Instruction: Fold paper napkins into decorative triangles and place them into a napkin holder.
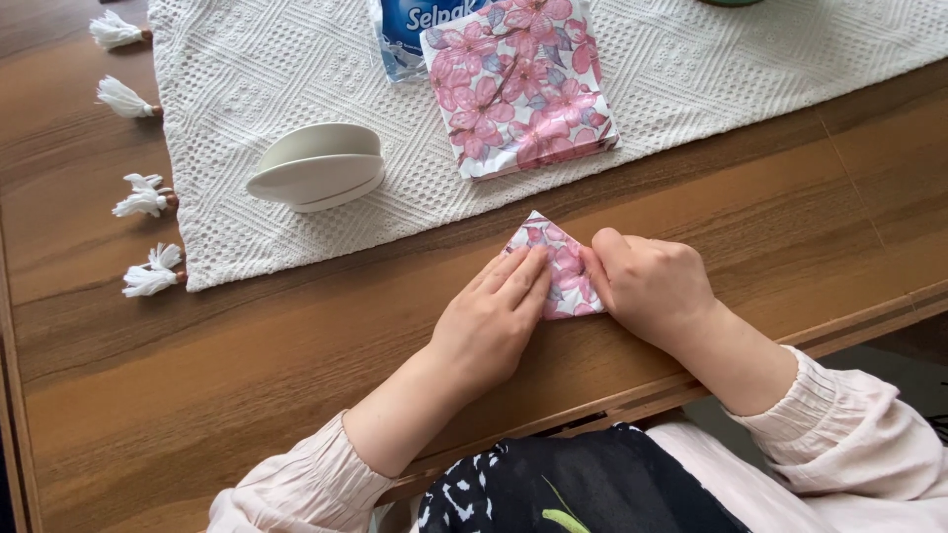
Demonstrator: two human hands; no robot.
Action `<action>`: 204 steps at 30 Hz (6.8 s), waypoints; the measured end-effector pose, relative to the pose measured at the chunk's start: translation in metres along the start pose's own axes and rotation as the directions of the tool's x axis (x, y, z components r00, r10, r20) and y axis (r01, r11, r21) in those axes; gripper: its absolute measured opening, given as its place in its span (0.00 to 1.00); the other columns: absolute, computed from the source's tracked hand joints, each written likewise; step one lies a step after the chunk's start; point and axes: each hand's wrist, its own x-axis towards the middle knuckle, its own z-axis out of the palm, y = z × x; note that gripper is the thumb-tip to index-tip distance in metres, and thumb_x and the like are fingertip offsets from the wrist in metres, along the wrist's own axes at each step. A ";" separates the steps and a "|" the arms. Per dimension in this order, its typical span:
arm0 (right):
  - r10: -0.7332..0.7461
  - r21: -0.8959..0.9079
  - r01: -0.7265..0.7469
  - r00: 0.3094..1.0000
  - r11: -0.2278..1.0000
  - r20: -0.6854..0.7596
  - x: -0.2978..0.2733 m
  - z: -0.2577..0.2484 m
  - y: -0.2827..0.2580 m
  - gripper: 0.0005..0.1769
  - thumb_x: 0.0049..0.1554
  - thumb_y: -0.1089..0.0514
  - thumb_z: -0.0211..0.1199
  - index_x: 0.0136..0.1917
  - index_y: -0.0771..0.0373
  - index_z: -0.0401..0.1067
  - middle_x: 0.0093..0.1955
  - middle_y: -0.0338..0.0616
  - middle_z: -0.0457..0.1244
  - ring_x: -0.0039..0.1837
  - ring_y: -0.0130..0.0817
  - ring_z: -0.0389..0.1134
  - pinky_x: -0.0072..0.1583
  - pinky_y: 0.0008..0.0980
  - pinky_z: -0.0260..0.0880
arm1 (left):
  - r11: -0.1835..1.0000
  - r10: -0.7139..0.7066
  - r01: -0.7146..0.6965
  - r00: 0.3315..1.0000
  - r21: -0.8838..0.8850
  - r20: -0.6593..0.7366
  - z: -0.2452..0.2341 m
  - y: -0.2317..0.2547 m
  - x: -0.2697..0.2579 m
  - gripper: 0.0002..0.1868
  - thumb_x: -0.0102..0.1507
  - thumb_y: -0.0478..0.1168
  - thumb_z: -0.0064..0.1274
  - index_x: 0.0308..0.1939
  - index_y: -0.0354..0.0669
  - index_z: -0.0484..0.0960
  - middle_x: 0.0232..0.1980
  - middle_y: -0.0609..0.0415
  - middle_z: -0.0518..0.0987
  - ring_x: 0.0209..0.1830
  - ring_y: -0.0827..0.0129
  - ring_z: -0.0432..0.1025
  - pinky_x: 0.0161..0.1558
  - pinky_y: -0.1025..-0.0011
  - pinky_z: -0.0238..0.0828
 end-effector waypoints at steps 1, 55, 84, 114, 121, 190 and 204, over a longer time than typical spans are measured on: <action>0.001 0.001 -0.001 1.000 1.000 0.000 -0.001 0.000 0.000 0.14 0.64 0.47 0.54 0.38 0.49 0.63 0.28 0.36 0.62 0.35 0.35 0.71 0.39 0.32 0.70 | 1.000 0.001 -0.001 1.000 0.000 0.001 0.000 0.000 0.001 0.21 0.64 0.36 0.49 0.60 0.31 0.79 0.67 0.36 0.75 0.69 0.47 0.70 0.69 0.58 0.65; -0.362 0.224 0.423 0.894 0.878 -0.265 0.008 -0.031 -0.010 0.16 0.58 0.53 0.58 0.57 0.57 0.76 0.55 0.42 0.69 0.58 0.40 0.71 0.65 0.48 0.66 | 0.850 0.344 -0.327 0.938 0.412 0.035 -0.004 -0.013 -0.012 0.11 0.54 0.34 0.41 0.30 0.35 0.80 0.24 0.43 0.69 0.17 0.58 0.63 0.21 0.63 0.60; -0.291 0.782 -0.016 0.923 0.623 0.251 0.085 -0.054 0.026 0.16 0.53 0.58 0.67 0.57 0.54 0.76 0.38 0.43 0.72 0.45 0.47 0.74 0.49 0.46 0.71 | 0.757 -0.474 0.624 0.729 -0.194 0.493 -0.097 -0.042 0.022 0.10 0.66 0.47 0.51 0.47 0.51 0.81 0.40 0.49 0.86 0.44 0.44 0.79 0.43 0.47 0.75; -0.369 0.297 0.318 0.919 0.900 0.137 0.011 0.012 -0.013 0.60 0.56 0.19 0.46 0.80 0.70 0.47 0.83 0.64 0.45 0.83 0.57 0.45 0.79 0.51 0.39 | 0.919 -0.393 0.352 0.848 0.176 0.356 -0.009 -0.003 -0.040 0.61 0.61 0.76 0.44 0.77 0.25 0.50 0.82 0.27 0.46 0.83 0.41 0.40 0.79 0.52 0.29; -0.334 0.225 0.291 0.924 0.930 0.184 0.004 0.016 0.004 0.68 0.49 0.12 0.49 0.81 0.68 0.46 0.84 0.62 0.43 0.84 0.55 0.42 0.79 0.52 0.37 | 0.898 -0.436 0.372 0.827 0.236 0.355 -0.041 -0.023 -0.052 0.69 0.56 0.82 0.48 0.76 0.23 0.50 0.81 0.26 0.47 0.82 0.39 0.43 0.78 0.50 0.34; -0.176 0.905 0.196 0.975 0.378 -0.138 0.215 0.023 -0.068 0.06 0.60 0.69 0.63 0.51 0.66 0.72 0.36 0.41 0.68 0.30 0.22 0.60 0.31 0.20 0.57 | 0.656 -0.721 0.687 0.693 -0.314 0.010 -0.150 -0.184 -0.047 0.08 0.66 0.25 0.57 0.49 0.34 0.85 0.35 0.54 0.81 0.27 0.77 0.65 0.28 0.80 0.61; -0.254 0.786 0.338 0.938 0.517 -0.236 0.206 0.045 -0.015 0.19 0.61 0.56 0.68 0.62 0.63 0.74 0.54 0.52 0.70 0.57 0.49 0.72 0.57 0.42 0.70 | 0.734 -0.633 0.579 0.772 -0.354 -0.050 -0.167 -0.179 -0.059 0.37 0.56 0.25 0.60 0.70 0.20 0.70 0.59 0.25 0.77 0.65 0.33 0.69 0.61 0.44 0.66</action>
